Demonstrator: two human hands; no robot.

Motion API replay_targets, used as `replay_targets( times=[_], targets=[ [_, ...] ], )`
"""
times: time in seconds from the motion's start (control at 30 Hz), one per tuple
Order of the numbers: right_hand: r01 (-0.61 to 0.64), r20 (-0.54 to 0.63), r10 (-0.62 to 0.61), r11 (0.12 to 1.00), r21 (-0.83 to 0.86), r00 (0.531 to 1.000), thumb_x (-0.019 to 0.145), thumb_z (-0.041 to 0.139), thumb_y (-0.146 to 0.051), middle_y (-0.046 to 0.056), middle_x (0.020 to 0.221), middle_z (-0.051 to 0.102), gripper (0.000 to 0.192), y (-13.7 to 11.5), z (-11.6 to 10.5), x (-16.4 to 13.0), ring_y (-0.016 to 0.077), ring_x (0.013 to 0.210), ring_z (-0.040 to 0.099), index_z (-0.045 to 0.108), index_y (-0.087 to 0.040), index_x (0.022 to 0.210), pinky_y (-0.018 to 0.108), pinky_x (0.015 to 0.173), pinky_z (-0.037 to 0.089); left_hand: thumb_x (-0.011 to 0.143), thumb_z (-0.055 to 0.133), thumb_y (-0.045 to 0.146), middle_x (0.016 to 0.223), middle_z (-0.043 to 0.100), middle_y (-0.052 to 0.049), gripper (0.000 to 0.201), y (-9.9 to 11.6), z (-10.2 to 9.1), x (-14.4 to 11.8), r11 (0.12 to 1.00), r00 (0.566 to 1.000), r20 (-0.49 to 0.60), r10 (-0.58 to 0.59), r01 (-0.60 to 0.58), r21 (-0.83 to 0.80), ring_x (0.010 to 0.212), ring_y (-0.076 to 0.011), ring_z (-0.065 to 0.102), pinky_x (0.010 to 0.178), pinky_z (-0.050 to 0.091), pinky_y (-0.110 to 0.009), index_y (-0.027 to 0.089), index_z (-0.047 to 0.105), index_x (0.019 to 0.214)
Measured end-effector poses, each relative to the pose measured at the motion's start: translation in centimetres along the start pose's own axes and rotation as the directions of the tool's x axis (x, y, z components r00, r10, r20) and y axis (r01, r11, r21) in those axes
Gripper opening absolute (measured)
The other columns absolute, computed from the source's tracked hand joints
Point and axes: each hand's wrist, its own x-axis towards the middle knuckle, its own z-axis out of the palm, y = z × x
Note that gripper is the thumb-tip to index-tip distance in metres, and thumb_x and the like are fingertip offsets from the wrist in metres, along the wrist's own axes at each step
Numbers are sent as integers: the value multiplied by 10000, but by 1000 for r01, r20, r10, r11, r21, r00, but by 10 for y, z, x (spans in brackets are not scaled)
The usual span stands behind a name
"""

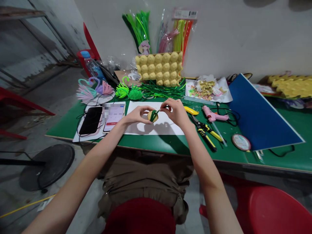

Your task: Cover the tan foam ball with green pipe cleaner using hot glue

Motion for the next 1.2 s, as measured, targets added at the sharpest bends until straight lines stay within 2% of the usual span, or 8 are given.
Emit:
replay_targets(
  times=[0.27, 0.6, 0.77, 0.9, 1.03, 1.2],
  targets=[
    [-36, -12, 37, 997, 61, 999, 921, 700, -363, 15, 755, 695, 214, 0, 7, -4, 145, 619, 511, 695, -214, 768, 335, 725, 369, 552, 923, 268, 1110, 734, -95, 544, -6, 0, 0, 994, 995, 10, 102, -102, 49, 1078, -240, 656, 1058, 463, -471, 173, 743, 1056],
    [-25, -52, 33, 989, 146, 998, 872, 752, -272, 20, 769, 723, 110, 3, 11, -6, 155, 631, 570, 718, -223, 779, 325, 675, 418, 573, 902, 258, 1173, 733, -116, 609, -11, 4, 1, 968, 972, -47, 231, -225, 109, 1138, -283, 659, 1099, 430, -515, 181, 715, 1148],
    [-1, -93, 19, 983, 185, 995, 903, 699, -269, 38, 818, 744, 113, 3, 12, -5, 197, 751, 664, 733, -235, 801, 334, 702, 492, 580, 930, 284, 1245, 717, -130, 641, -14, 4, 2, 956, 957, -59, 285, -280, 86, 1202, -296, 646, 1104, 441, -507, 199, 714, 1178],
    [-5, -97, 25, 981, 192, 995, 916, 678, -276, 37, 825, 742, 126, 3, 13, -5, 198, 762, 670, 728, -242, 806, 335, 708, 530, 584, 946, 295, 1270, 709, -134, 638, -16, 3, 2, 954, 953, -54, 297, -294, 62, 1221, -296, 638, 1104, 450, -509, 215, 726, 1178],
    [-29, -133, 56, 980, 197, 989, 884, 735, -318, 36, 790, 725, 134, 4, 12, -5, 196, 743, 661, 714, -236, 780, 333, 699, 539, 562, 970, 294, 1257, 718, -124, 659, -16, 3, 3, 944, 943, -40, 330, -330, 8, 1231, -293, 638, 1105, 461, -494, 241, 744, 1179],
    [-72, -147, 114, 962, 263, 983, 886, 710, -303, 40, 808, 738, 130, 2, 12, -5, 204, 769, 676, 719, -234, 776, 347, 729, 553, 559, 982, 299, 1249, 731, -112, 664, -13, 4, 4, 921, 923, -13, 385, -385, -61, 1238, -286, 651, 1105, 488, -462, 270, 763, 1185]
  ],
)
